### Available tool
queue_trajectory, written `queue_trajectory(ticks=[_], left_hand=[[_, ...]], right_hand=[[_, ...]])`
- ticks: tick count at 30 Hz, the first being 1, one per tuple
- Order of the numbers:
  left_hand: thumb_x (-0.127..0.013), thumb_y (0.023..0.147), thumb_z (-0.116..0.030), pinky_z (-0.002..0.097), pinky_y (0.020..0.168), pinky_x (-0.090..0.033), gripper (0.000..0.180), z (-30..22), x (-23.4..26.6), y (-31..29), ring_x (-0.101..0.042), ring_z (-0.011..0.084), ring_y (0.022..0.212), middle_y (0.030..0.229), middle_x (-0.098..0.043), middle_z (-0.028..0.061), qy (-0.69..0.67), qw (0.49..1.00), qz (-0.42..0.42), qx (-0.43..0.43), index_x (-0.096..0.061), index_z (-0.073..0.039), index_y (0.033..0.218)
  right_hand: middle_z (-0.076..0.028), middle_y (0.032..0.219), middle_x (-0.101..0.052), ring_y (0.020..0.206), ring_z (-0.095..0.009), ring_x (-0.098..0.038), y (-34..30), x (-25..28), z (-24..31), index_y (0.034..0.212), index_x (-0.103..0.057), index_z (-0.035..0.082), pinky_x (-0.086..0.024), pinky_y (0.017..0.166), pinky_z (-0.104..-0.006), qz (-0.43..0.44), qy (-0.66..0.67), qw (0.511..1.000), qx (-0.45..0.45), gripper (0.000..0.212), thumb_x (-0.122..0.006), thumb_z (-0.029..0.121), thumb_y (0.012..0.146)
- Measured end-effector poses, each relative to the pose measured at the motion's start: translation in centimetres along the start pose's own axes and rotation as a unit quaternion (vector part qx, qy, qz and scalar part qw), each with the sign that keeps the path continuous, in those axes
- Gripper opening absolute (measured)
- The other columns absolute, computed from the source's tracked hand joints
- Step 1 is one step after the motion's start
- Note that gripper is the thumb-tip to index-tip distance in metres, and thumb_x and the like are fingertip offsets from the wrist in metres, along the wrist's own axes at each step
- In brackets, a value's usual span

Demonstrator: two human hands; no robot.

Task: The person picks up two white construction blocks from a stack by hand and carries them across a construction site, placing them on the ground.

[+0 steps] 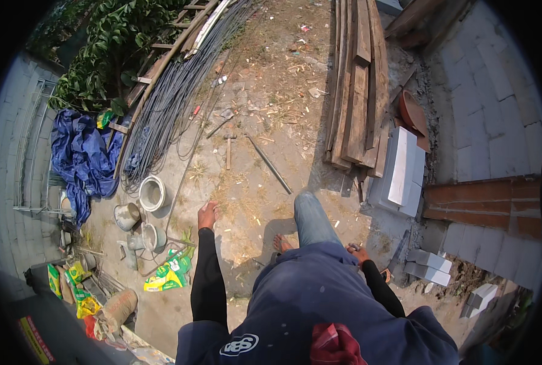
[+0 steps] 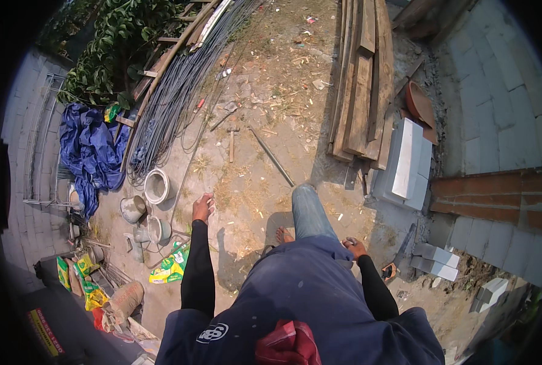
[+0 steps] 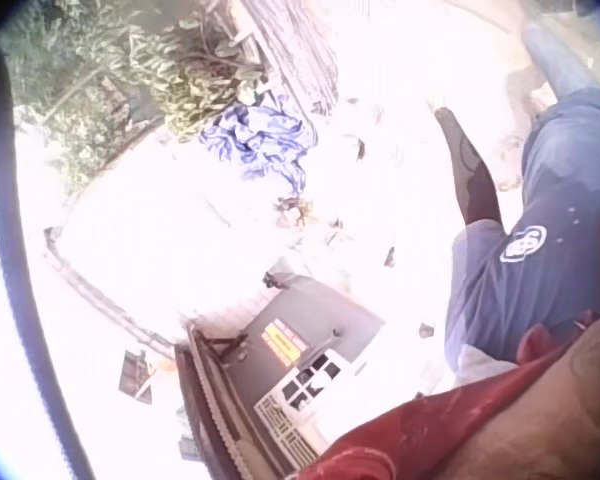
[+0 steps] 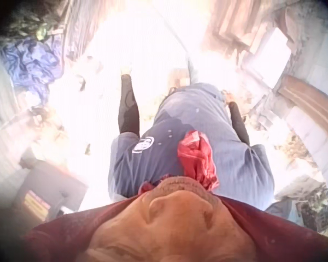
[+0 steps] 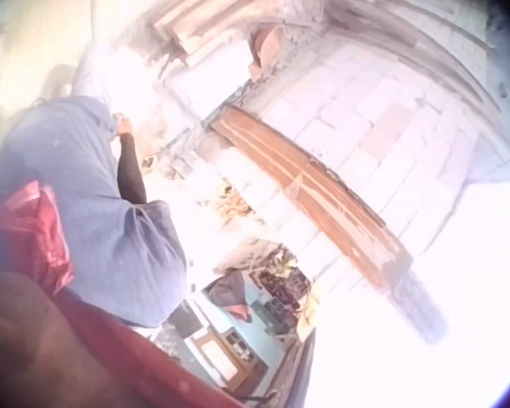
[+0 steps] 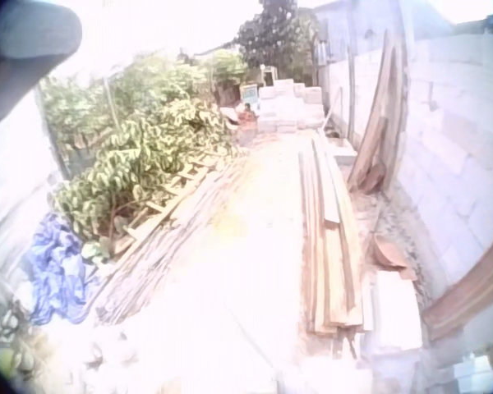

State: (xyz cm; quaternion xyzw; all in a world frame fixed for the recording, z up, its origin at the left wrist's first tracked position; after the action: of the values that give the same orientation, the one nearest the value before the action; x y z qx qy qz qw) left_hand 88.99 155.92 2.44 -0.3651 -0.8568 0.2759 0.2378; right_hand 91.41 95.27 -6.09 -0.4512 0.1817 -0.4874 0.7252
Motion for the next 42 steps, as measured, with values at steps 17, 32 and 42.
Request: queue_trajectory(ticks=[17, 32, 42], left_hand=[[-0.062, 0.083, -0.032, 0.0348, 0.052, -0.043, 0.029, -11.5, -8.5, 21.7, -0.052, 0.0207, 0.059, 0.078, -0.055, 0.0071, 0.243, 0.914, 0.068, 0.318, -0.057, -0.004, 0.087], [-0.071, 0.073, -0.040, 0.0492, 0.088, -0.041, 0.091, -64.9, -35.0, 73.3, -0.046, 0.0345, 0.116, 0.135, -0.038, 0.0211, 0.259, 0.952, 0.164, 0.004, -0.023, -0.003, 0.141], [-0.062, 0.085, -0.019, 0.0265, 0.058, -0.052, 0.046, -79.9, -50.7, 82.7, -0.062, 0.0174, 0.074, 0.098, -0.061, 0.0134, 0.136, 0.956, 0.256, -0.047, -0.048, 0.002, 0.124]], right_hand=[[-0.025, 0.079, -0.063, 0.076, -0.037, -0.061, 27.5, 12.9, 50.7, 0.076, -0.063, -0.007, -0.046, 0.070, -0.0467, -0.239, -0.164, 0.956, 0.033, 0.065, -0.052, 0.057, 0.080], [-0.021, 0.119, -0.056, 0.099, -0.034, -0.060, 46.9, 0.5, 50.9, 0.114, -0.057, 0.000, -0.049, 0.082, -0.0432, -0.126, -0.147, 0.969, -0.152, 0.060, -0.047, 0.051, 0.085], [-0.016, 0.122, -0.055, 0.106, -0.036, -0.055, 61.9, -0.4, 64.7, 0.132, -0.044, 0.020, -0.045, 0.090, -0.0444, 0.045, -0.272, 0.960, -0.040, 0.048, -0.038, 0.041, 0.089]])
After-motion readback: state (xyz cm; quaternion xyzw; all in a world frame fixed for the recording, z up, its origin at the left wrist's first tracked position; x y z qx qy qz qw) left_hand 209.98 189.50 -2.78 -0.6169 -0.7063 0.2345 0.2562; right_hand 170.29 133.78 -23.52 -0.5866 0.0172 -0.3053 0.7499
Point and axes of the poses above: each hand's wrist, its own y-axis towards the middle knuckle, its own x-axis out of the back of the hand, z = x × y, the point moved 1 cm from there along y, towards the middle knuckle
